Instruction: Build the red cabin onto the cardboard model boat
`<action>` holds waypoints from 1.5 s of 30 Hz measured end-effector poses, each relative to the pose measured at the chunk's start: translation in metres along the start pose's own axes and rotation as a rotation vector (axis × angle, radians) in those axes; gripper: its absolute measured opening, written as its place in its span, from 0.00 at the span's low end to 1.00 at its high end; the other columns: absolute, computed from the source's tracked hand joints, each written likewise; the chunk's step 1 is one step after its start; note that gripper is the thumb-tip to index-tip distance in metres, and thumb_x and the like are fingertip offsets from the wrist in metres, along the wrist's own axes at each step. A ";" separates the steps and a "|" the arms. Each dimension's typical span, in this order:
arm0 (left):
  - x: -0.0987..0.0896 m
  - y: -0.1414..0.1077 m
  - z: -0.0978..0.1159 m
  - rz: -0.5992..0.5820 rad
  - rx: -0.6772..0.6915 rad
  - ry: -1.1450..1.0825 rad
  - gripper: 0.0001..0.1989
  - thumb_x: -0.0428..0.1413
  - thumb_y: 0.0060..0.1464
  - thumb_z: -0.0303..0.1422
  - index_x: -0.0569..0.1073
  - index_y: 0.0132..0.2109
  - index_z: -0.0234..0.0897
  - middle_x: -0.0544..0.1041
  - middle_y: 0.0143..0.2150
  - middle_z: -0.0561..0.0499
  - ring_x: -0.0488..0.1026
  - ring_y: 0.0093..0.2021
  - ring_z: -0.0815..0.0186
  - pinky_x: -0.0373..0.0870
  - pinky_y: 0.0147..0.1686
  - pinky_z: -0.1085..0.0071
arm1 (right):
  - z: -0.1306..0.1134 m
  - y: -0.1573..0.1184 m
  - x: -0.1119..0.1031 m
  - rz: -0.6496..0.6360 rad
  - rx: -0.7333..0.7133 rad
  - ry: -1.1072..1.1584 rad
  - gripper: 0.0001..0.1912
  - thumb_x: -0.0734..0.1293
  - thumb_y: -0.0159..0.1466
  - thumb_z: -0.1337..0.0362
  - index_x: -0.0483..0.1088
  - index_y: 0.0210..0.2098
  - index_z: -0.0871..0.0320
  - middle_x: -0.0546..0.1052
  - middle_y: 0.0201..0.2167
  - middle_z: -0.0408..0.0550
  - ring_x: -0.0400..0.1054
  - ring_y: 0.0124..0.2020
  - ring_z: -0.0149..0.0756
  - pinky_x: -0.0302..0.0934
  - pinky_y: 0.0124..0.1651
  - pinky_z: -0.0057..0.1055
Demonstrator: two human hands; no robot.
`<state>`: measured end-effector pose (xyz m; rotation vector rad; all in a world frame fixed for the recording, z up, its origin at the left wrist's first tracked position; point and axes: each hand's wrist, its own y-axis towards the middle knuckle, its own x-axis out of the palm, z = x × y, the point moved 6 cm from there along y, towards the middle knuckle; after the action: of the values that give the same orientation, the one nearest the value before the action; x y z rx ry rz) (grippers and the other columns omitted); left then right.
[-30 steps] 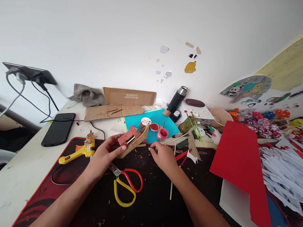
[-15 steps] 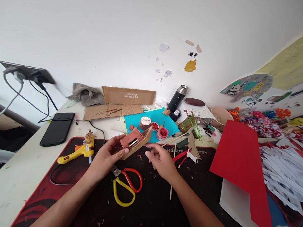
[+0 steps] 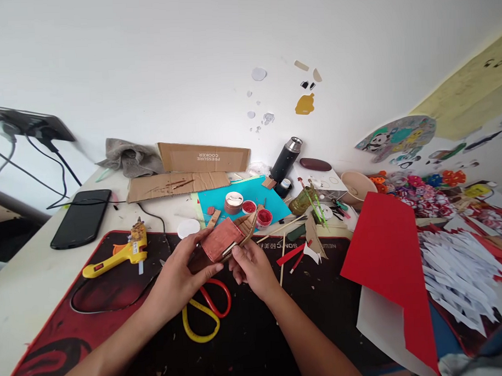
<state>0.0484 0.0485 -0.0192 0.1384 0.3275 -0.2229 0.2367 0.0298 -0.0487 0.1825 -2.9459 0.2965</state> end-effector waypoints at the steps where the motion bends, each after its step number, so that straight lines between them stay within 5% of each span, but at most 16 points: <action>1: 0.000 -0.001 0.001 -0.018 0.002 -0.003 0.37 0.70 0.56 0.52 0.73 0.68 0.45 0.80 0.67 0.40 0.77 0.67 0.42 0.70 0.69 0.44 | 0.000 0.000 -0.001 0.004 -0.004 0.009 0.33 0.72 0.65 0.32 0.68 0.45 0.56 0.74 0.25 0.38 0.63 0.14 0.25 0.44 0.16 0.22; 8: 0.004 0.004 0.009 -0.174 -0.135 -0.272 0.36 0.61 0.62 0.60 0.78 0.65 0.41 0.81 0.66 0.37 0.77 0.66 0.38 0.75 0.66 0.45 | -0.002 -0.003 -0.009 0.023 -0.020 0.085 0.33 0.74 0.64 0.32 0.72 0.41 0.58 0.71 0.21 0.36 0.59 0.13 0.24 0.47 0.16 0.23; 14: 0.009 0.006 0.010 -0.193 -0.292 -0.396 0.35 0.66 0.55 0.62 0.84 0.59 0.43 0.84 0.63 0.40 0.76 0.67 0.36 0.73 0.67 0.44 | 0.003 -0.008 -0.006 -0.058 0.022 0.092 0.34 0.74 0.63 0.31 0.74 0.43 0.59 0.69 0.19 0.36 0.59 0.14 0.25 0.45 0.17 0.23; 22: 0.026 -0.004 0.011 -0.425 -0.446 -0.620 0.39 0.70 0.52 0.59 0.82 0.62 0.37 0.86 0.57 0.35 0.84 0.54 0.39 0.79 0.57 0.47 | 0.006 -0.009 -0.007 -0.029 0.054 -0.002 0.38 0.71 0.62 0.26 0.77 0.39 0.57 0.68 0.18 0.36 0.58 0.15 0.27 0.50 0.17 0.25; 27: 0.019 0.003 0.014 -0.314 -0.409 -0.594 0.37 0.72 0.51 0.56 0.80 0.60 0.38 0.86 0.58 0.36 0.83 0.58 0.39 0.79 0.58 0.48 | 0.002 -0.008 -0.011 0.046 0.017 0.013 0.38 0.70 0.65 0.28 0.79 0.47 0.59 0.70 0.21 0.38 0.62 0.16 0.29 0.49 0.18 0.25; 32: 0.011 0.011 0.016 -0.212 -0.310 -0.481 0.34 0.73 0.51 0.54 0.77 0.58 0.39 0.84 0.60 0.38 0.79 0.63 0.40 0.77 0.62 0.47 | -0.004 -0.007 -0.012 -0.007 -0.052 -0.023 0.43 0.70 0.65 0.29 0.76 0.60 0.59 0.74 0.29 0.43 0.69 0.22 0.31 0.48 0.19 0.24; 37: 0.016 0.011 0.013 -0.210 -0.256 -0.415 0.31 0.72 0.53 0.53 0.76 0.57 0.41 0.84 0.58 0.40 0.80 0.61 0.42 0.77 0.61 0.47 | -0.009 -0.010 -0.008 -0.018 -0.086 -0.053 0.39 0.75 0.64 0.34 0.75 0.63 0.54 0.78 0.46 0.52 0.67 0.27 0.30 0.55 0.21 0.26; 45: 0.017 0.009 0.014 -0.186 -0.253 -0.421 0.32 0.71 0.52 0.56 0.77 0.55 0.41 0.85 0.55 0.41 0.80 0.60 0.41 0.77 0.60 0.47 | -0.009 -0.012 -0.005 -0.011 -0.037 -0.084 0.36 0.77 0.63 0.37 0.75 0.59 0.56 0.74 0.31 0.43 0.64 0.24 0.30 0.59 0.23 0.27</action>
<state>0.0701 0.0518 -0.0108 -0.1896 -0.0529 -0.3841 0.2445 0.0206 -0.0390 0.2104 -3.0298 0.2390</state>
